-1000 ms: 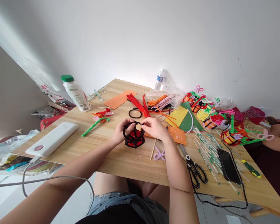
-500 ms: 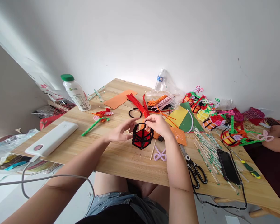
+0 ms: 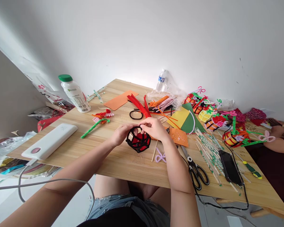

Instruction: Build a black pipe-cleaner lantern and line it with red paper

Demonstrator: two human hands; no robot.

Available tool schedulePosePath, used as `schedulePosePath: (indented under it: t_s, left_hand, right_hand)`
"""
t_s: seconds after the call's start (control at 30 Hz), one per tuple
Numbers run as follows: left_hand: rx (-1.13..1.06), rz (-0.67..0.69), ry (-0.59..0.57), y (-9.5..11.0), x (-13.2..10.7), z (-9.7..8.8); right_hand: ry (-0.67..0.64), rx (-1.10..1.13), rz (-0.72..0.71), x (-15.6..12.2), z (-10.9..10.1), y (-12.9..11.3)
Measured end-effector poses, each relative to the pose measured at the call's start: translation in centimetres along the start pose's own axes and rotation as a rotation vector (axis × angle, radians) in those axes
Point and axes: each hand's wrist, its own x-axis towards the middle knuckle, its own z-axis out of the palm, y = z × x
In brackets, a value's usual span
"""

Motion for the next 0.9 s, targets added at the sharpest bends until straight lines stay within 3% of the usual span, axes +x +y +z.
schedulePosePath:
  t_s: [0.17,0.57,0.9]
  left_hand:
    - [-0.053,0.009,-0.057,-0.1,0.0,-0.2]
    - [-0.090,-0.054,-0.059,1.5,-0.2,0.7]
    - [0.003,-0.068,0.038,1.2,-0.6,1.1]
  right_hand:
    - [-0.007,0.019,0.017,0.0,-0.1,0.2]
    - [-0.066,0.163,0.127,0.1,-0.8,0.3]
    - [-0.056,0.160,0.158,0.0,-0.7,-0.1]
